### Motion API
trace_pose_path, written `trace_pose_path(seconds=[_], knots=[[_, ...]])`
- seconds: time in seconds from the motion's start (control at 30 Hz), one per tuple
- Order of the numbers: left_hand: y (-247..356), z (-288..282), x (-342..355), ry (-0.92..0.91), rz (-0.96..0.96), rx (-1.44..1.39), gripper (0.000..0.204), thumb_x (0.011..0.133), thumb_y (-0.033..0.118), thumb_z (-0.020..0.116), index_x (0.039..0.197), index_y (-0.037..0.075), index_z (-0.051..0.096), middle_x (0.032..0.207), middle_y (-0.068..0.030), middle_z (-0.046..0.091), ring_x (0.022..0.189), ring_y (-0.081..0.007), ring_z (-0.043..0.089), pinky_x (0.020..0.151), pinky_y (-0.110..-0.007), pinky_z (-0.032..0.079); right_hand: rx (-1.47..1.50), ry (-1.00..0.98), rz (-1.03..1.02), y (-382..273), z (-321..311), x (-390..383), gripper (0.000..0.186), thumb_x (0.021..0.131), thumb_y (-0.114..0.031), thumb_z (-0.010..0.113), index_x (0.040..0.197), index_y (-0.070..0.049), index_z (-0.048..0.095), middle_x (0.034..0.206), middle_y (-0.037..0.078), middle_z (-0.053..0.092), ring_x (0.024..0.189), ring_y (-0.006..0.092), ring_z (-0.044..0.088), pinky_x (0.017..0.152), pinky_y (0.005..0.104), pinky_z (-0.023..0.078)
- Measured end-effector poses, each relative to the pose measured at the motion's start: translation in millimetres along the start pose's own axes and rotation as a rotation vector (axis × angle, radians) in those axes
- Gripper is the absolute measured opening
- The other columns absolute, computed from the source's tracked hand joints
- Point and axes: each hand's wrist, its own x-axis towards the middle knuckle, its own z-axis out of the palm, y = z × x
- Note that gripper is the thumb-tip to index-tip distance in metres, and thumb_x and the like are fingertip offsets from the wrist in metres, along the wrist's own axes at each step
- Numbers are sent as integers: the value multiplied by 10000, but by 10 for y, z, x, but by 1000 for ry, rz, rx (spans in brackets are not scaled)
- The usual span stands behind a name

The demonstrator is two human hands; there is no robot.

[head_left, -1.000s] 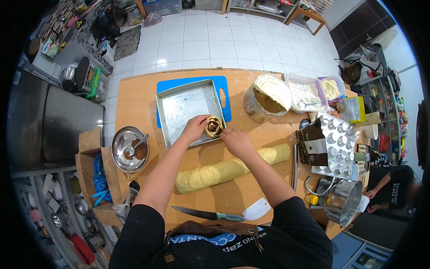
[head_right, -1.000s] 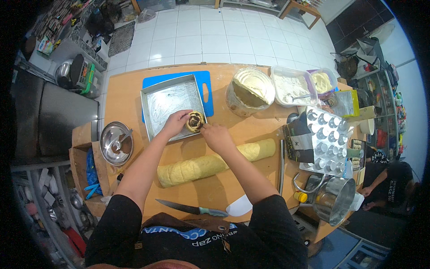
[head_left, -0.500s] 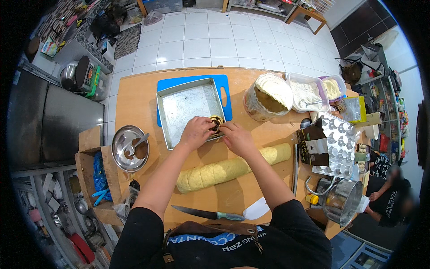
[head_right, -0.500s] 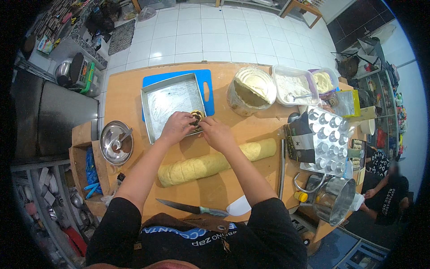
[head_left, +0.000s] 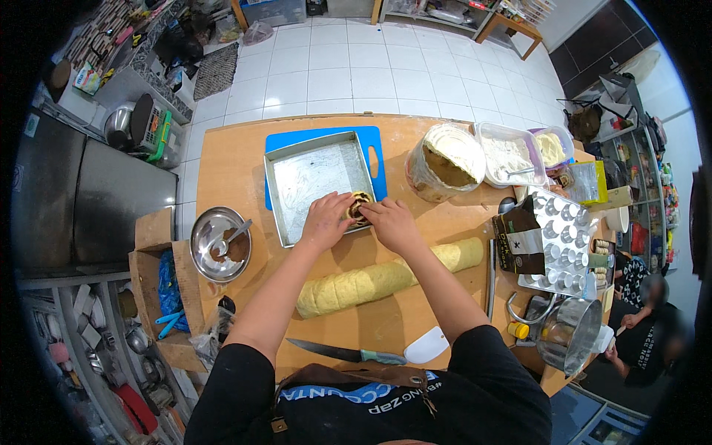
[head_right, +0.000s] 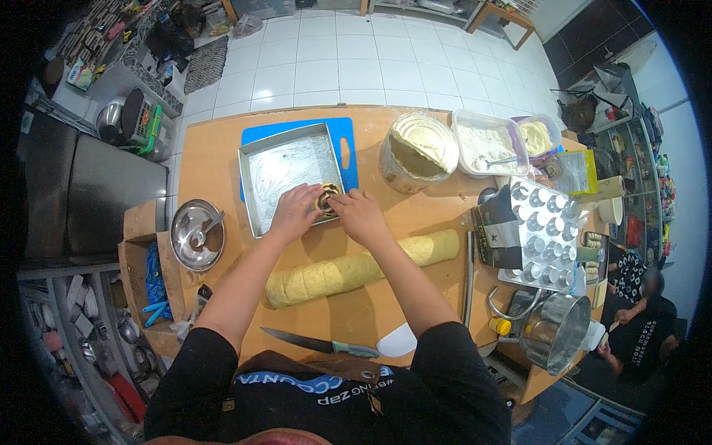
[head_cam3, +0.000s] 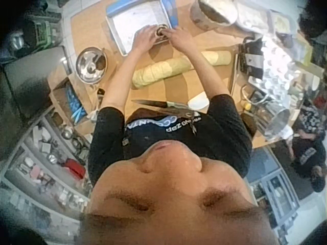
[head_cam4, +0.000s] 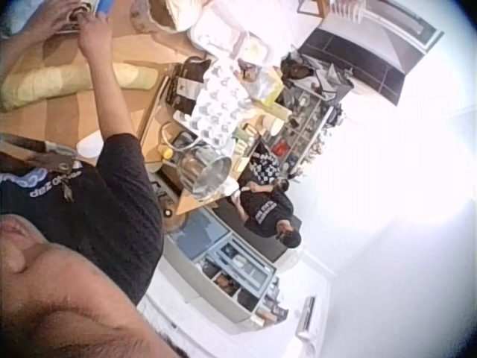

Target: The person rolls a sheet of dough into a long cylinder by hand, cuts the cylinder into individual slices using a knife, and places the slices into a square metal baking pan.

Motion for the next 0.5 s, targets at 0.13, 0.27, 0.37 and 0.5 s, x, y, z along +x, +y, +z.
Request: trace_pose_path(seconds=[0.13, 0.27, 0.37, 0.5], knots=[[85, -61, -24, 85, -5, 12, 575, 851, 285, 669, 1376, 148, 477, 1471, -29, 409, 1361, -278, 360, 1096, -451, 296, 45, 11, 63, 21, 9, 51, 374, 773, -98, 606, 1139, -155, 664, 1147, -57, 652, 947, 172, 571, 790, 346, 456], [165, -164, -88, 1, 68, 259, 587, 887, 371, 611, 1411, 170, 442, 1520, -24, 336, 1410, -275, 283, 1148, -470, 216, 44, 82, 74, 45, 3, 67, 360, 784, -102, 598, 1134, -155, 668, 1178, -56, 646, 954, 175, 573, 800, 358, 457], [182, -201, -102, -44, 38, 281, 603, 909, 431, 563, 1431, 167, 419, 1541, -22, 304, 1433, -270, 241, 1167, -480, 168, -25, -50, 9, 66, 19, 84, 359, 793, -89, 579, 1136, -150, 666, 1203, -43, 640, 984, 190, 580, 819, 382, 464], [157, -180, -105, -8, 47, 151, 666, 925, 502, 505, 1468, 141, 367, 1561, -10, 271, 1452, -259, 202, 1179, -491, 119, 67, 47, 129, 178, -41, 151, 369, 806, -82, 561, 1154, -149, 664, 1213, -37, 638, 1022, 208, 581, 839, 395, 465]])
